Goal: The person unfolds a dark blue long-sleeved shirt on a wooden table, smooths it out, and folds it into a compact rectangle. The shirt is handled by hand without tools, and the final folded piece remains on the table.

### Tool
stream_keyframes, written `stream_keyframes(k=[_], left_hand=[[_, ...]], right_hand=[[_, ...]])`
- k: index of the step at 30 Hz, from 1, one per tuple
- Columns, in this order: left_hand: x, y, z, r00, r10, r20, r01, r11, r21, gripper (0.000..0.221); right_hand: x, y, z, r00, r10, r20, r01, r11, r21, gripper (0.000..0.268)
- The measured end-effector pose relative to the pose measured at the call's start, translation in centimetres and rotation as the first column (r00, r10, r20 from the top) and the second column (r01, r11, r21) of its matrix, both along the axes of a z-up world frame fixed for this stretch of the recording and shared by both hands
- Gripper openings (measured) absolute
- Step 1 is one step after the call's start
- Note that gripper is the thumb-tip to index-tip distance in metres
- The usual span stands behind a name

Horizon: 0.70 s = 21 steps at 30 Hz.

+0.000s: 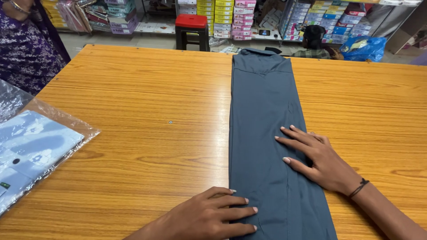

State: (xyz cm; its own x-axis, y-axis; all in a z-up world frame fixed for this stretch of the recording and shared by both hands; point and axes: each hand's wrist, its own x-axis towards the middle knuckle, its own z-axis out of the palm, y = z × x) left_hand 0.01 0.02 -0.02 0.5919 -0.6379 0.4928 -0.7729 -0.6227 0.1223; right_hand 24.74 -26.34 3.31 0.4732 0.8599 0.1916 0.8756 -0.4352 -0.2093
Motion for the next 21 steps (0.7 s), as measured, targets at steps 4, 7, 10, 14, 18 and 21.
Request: stream_keyframes(k=[4,7,10,14,18,21], left_hand=[[0.0,0.1,-0.1,1.0,-0.006,-0.004,0.006,1.0,-0.015,0.027],[0.0,0.1,0.1,1.0,-0.013,-0.004,0.013,1.0,-0.018,0.025],[0.0,0.1,0.3,1.0,-0.006,0.023,0.006,1.0,-0.004,0.027],[0.0,-0.1,0.9,0.998,0.014,0.056,-0.011,0.998,-0.056,0.029],[0.0,0.0,1.5,0.999,0.021,-0.026,-0.026,0.983,-0.182,0.028],[0.0,0.1,1.5,0.995,0.028,-0.1,-0.047,0.98,-0.192,0.027]], right_hand=[[0.0,0.0,0.0,1.0,-0.001,0.003,0.001,1.0,-0.009,0.057],[0.0,0.0,0.0,1.0,0.011,0.014,-0.011,1.0,0.004,0.056],[0.0,0.0,0.0,1.0,0.023,0.014,-0.023,1.0,0.017,0.055],[0.1,0.0,-0.1,1.0,0.024,0.016,-0.024,1.0,0.019,0.055],[-0.1,0.1,0.0,1.0,0.009,0.006,-0.009,1.0,0.008,0.055],[0.0,0.0,0.0,1.0,0.003,0.004,-0.003,1.0,0.005,0.055]])
